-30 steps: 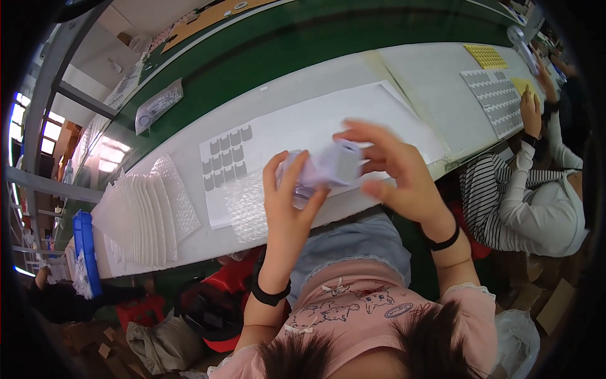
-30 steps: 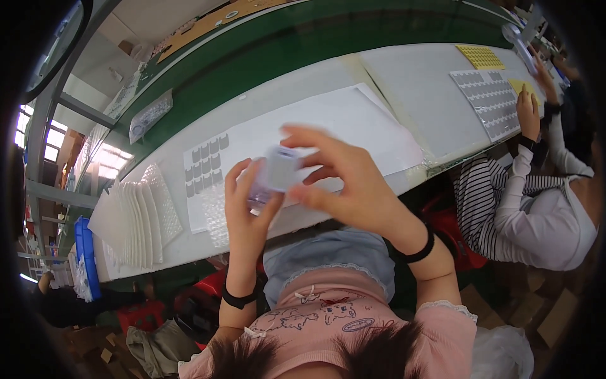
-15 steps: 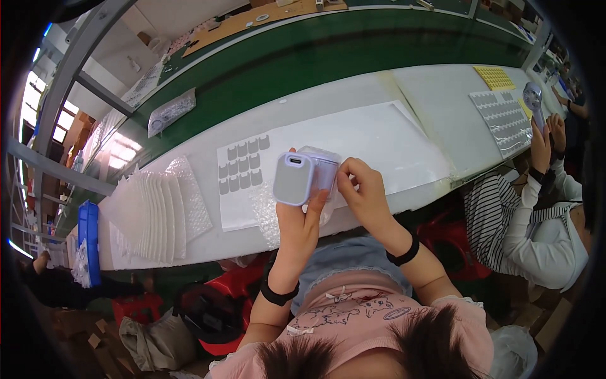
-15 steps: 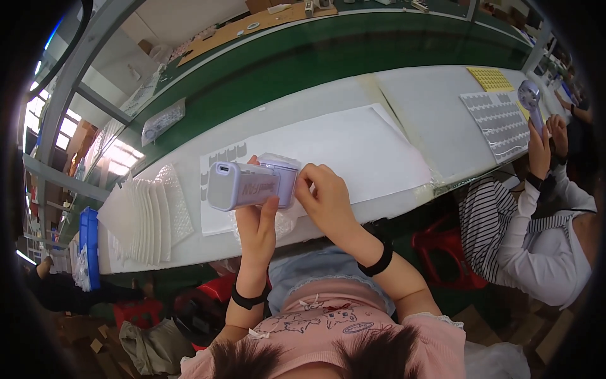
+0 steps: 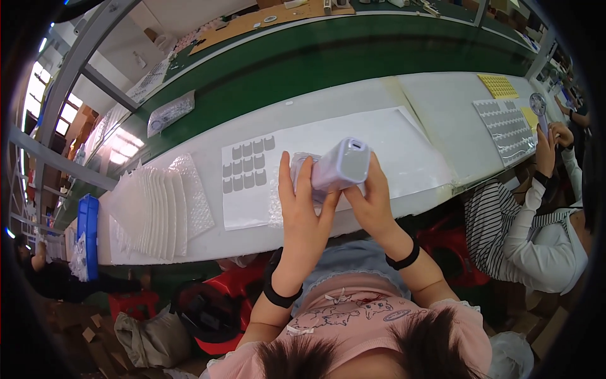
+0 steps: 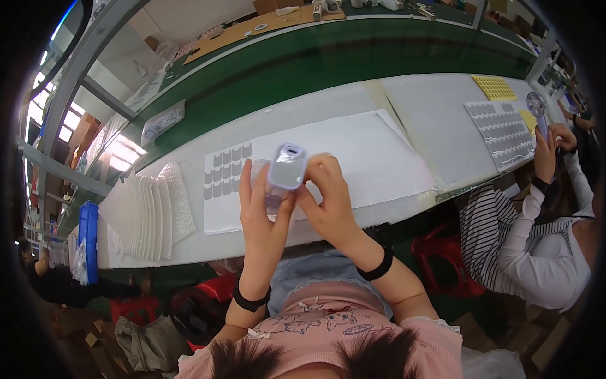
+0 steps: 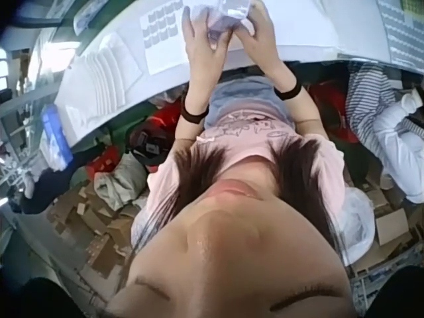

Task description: Packaging small handheld fans into protective bubble wrap bags on a production line.

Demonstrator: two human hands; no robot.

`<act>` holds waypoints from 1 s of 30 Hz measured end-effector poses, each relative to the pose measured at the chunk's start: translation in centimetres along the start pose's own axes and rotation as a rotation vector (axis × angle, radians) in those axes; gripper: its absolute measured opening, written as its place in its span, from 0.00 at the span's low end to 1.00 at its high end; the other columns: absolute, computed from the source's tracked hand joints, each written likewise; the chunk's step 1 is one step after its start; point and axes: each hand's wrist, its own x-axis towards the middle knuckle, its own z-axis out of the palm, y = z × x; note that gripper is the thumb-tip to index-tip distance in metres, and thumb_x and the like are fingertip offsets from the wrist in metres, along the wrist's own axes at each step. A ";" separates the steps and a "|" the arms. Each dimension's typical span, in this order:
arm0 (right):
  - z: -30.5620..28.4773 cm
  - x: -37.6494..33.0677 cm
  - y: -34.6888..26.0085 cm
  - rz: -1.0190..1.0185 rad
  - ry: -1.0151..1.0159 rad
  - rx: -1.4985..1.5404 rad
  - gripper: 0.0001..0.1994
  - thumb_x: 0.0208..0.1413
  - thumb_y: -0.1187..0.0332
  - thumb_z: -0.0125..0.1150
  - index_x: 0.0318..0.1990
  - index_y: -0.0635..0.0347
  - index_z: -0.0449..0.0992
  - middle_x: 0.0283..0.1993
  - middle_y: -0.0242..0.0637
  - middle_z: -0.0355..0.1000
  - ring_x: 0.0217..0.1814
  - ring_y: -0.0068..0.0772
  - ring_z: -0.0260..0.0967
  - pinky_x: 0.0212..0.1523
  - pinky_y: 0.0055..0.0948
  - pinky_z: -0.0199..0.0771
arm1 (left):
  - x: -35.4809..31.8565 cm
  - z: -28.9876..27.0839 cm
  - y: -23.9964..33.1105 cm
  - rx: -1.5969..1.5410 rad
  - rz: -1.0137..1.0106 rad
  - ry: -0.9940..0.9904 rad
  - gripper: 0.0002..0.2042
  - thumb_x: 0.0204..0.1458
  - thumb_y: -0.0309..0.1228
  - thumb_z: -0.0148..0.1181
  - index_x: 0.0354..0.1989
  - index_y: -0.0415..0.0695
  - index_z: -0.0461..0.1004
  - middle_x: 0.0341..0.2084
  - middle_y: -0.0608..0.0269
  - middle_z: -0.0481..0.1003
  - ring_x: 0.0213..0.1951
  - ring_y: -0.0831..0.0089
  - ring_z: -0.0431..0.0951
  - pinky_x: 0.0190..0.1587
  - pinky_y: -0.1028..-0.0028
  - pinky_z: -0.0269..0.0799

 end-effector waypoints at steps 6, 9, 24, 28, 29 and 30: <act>1.5 -0.2 1.6 0.171 0.035 0.914 0.33 0.51 0.71 0.56 0.59 0.52 0.41 0.57 0.47 0.54 0.57 0.46 0.60 0.54 0.39 0.63 | -0.7 -1.5 -0.2 -0.332 -0.155 -0.154 0.22 0.45 0.21 0.58 0.51 0.38 0.61 0.58 0.49 0.53 0.60 0.59 0.56 0.51 0.67 0.64; 1.1 0.0 1.4 0.152 0.052 0.857 0.40 0.50 0.71 0.58 0.62 0.47 0.34 0.58 0.48 0.53 0.58 0.48 0.59 0.56 0.43 0.62 | -0.6 -1.3 0.4 -0.620 -0.263 0.089 0.13 0.46 0.22 0.55 0.41 0.36 0.63 0.47 0.49 0.59 0.52 0.58 0.63 0.45 0.69 0.67; -1.8 0.8 1.5 -0.344 -0.415 0.326 0.44 0.42 0.72 0.67 0.64 0.37 0.44 0.57 0.51 0.57 0.58 0.51 0.59 0.53 0.44 0.61 | 1.2 -3.0 0.6 -0.412 0.011 -0.014 0.05 0.53 0.24 0.46 0.27 0.37 0.62 0.26 0.63 0.63 0.28 0.76 0.63 0.30 0.77 0.59; -1.6 1.3 1.4 -0.308 -0.395 0.542 0.38 0.39 0.71 0.70 0.59 0.40 0.56 0.58 0.52 0.57 0.57 0.52 0.59 0.54 0.43 0.60 | 1.2 -2.5 1.3 -0.743 -0.122 0.073 0.06 0.55 0.25 0.46 0.26 0.38 0.62 0.29 0.64 0.62 0.31 0.77 0.62 0.34 0.80 0.58; -1.0 0.7 1.3 -0.303 -0.360 0.512 0.36 0.38 0.71 0.69 0.58 0.43 0.57 0.58 0.52 0.56 0.59 0.52 0.55 0.56 0.43 0.57 | 1.1 -2.1 1.5 -0.861 -0.124 0.103 0.07 0.55 0.26 0.46 0.26 0.38 0.62 0.29 0.64 0.61 0.32 0.78 0.62 0.35 0.81 0.58; -0.4 -0.1 1.2 -0.298 -0.325 0.484 0.35 0.38 0.72 0.68 0.57 0.46 0.59 0.59 0.53 0.55 0.61 0.53 0.52 0.58 0.43 0.54 | 1.0 -1.9 1.6 -0.978 -0.122 0.134 0.07 0.55 0.26 0.45 0.26 0.38 0.62 0.30 0.64 0.61 0.33 0.78 0.61 0.37 0.82 0.57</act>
